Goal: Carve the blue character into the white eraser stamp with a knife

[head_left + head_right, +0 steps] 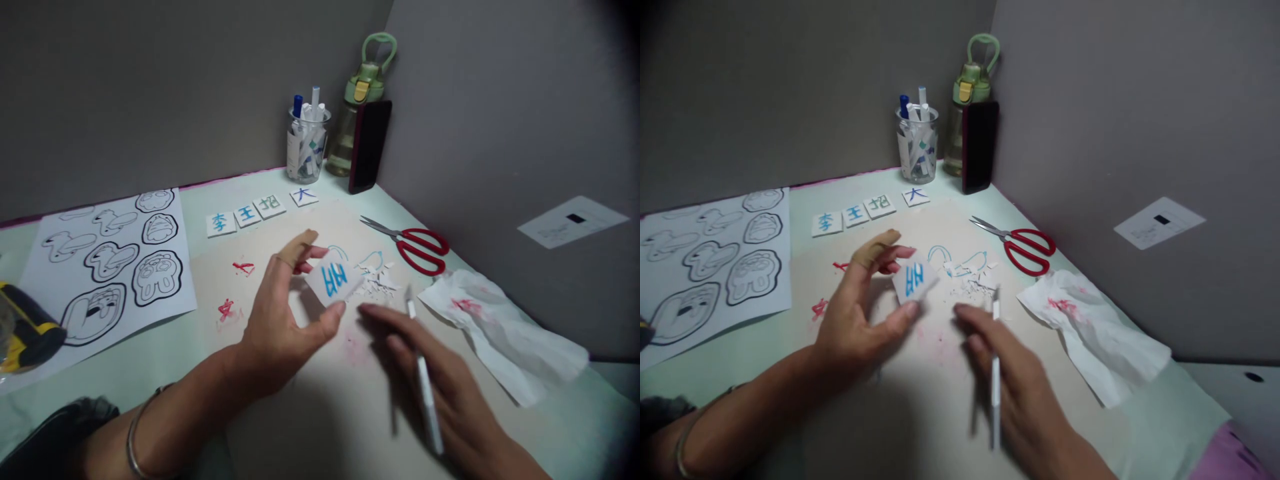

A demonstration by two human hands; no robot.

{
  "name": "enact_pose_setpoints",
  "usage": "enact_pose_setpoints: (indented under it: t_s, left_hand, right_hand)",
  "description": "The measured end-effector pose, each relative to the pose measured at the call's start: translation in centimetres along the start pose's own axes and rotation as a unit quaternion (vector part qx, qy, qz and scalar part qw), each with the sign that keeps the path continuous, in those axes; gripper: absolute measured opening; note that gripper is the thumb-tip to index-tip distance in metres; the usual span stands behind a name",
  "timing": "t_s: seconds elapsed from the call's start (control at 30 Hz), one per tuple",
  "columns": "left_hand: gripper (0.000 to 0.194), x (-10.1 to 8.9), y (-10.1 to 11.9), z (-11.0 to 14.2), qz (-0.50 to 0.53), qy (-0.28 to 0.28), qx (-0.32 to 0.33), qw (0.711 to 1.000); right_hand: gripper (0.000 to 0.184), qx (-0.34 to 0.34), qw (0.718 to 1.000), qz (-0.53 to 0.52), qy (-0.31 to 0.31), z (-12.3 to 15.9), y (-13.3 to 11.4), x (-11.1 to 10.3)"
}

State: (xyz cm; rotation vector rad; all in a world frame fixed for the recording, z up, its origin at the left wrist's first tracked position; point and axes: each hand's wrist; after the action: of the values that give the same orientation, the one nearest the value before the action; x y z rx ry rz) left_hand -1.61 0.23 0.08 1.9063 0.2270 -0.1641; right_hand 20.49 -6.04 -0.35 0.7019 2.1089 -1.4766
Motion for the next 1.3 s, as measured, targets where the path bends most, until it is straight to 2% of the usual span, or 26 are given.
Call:
enact_pose_setpoints:
  t_s: [0.07, 0.13, 0.2, 0.27, 0.4, 0.5, 0.6, 0.73, 0.87, 1.0, 1.13, 1.3]
  left_hand:
    - [0.077, 0.3, 0.2, 0.7, -0.043, -0.056, 0.049, 0.996]
    - [0.080, 0.6, 0.3, 1.2, -0.070, -0.117, 0.101, 0.985]
    - [0.081, 0.8, 0.3, 1.5, -0.083, -0.171, 0.143, 0.971]
    - [0.080, 1.0, 0.3, 1.6, -0.094, -0.213, 0.162, 0.959]
    - [0.077, 1.3, 0.1, 1.4, -0.120, -0.264, 0.146, 0.946]
    - [0.078, 1.4, -0.3, 1.3, -0.131, -0.286, 0.124, 0.941]
    - [0.090, 1.3, -0.6, 1.2, -0.127, -0.295, 0.121, 0.939]
    - [0.100, 1.1, -0.9, 0.9, -0.113, -0.315, 0.113, 0.935]
    - [0.099, 1.2, -1.0, 0.8, -0.108, -0.326, 0.101, 0.934]
    - [0.100, 1.1, -1.1, 0.6, -0.100, -0.328, 0.087, 0.935]
    - [0.103, 0.6, -1.1, -0.2, -0.070, -0.365, 0.066, 0.926]
    - [0.085, 0.1, -1.0, -0.9, -0.058, -0.392, 0.038, 0.917]
  right_hand:
    - [0.030, 0.067, 0.991, 0.028, 0.116, -0.2, 0.4, -0.4]
    - [0.032, 0.099, 0.978, 0.011, 0.184, 0.1, 0.5, -0.8]
    - [0.032, 0.107, 0.971, -0.045, 0.210, 0.6, 0.4, -1.1]
    - [0.030, 0.083, 0.967, -0.086, 0.225, 1.2, 0.2, -1.1]
    - [0.024, 0.033, 0.981, -0.047, 0.184, 1.6, -0.3, -1.2]
    - [0.012, 0.052, 0.985, 0.018, 0.164, 1.7, -0.5, -1.3]
    - [0.008, 0.058, 0.985, 0.075, 0.144, 1.9, -0.5, -1.2]
    - [0.010, 0.034, 0.994, 0.054, 0.086, 1.9, -1.0, -1.0]
    - [0.013, -0.021, 0.999, 0.025, 0.043, 1.3, -1.6, -0.9]
    - [0.015, -0.057, 0.998, 0.017, 0.035, 1.1, -1.7, -0.8]
    - [0.012, -0.024, 0.998, 0.029, 0.045, 1.4, -1.4, -0.4]
    - [0.011, -0.003, 0.999, 0.023, 0.042, 1.5, -1.1, 0.1]
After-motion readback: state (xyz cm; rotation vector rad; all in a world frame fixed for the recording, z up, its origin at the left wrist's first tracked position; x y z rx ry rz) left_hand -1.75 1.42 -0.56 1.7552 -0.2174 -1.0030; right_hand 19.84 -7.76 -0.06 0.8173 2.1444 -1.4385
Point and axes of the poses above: each hand's wrist, its own z-axis away from the middle knuckle, its own x-axis out of the palm, y = z × x, and after that the axes turned 7 degrees about y, right-handed
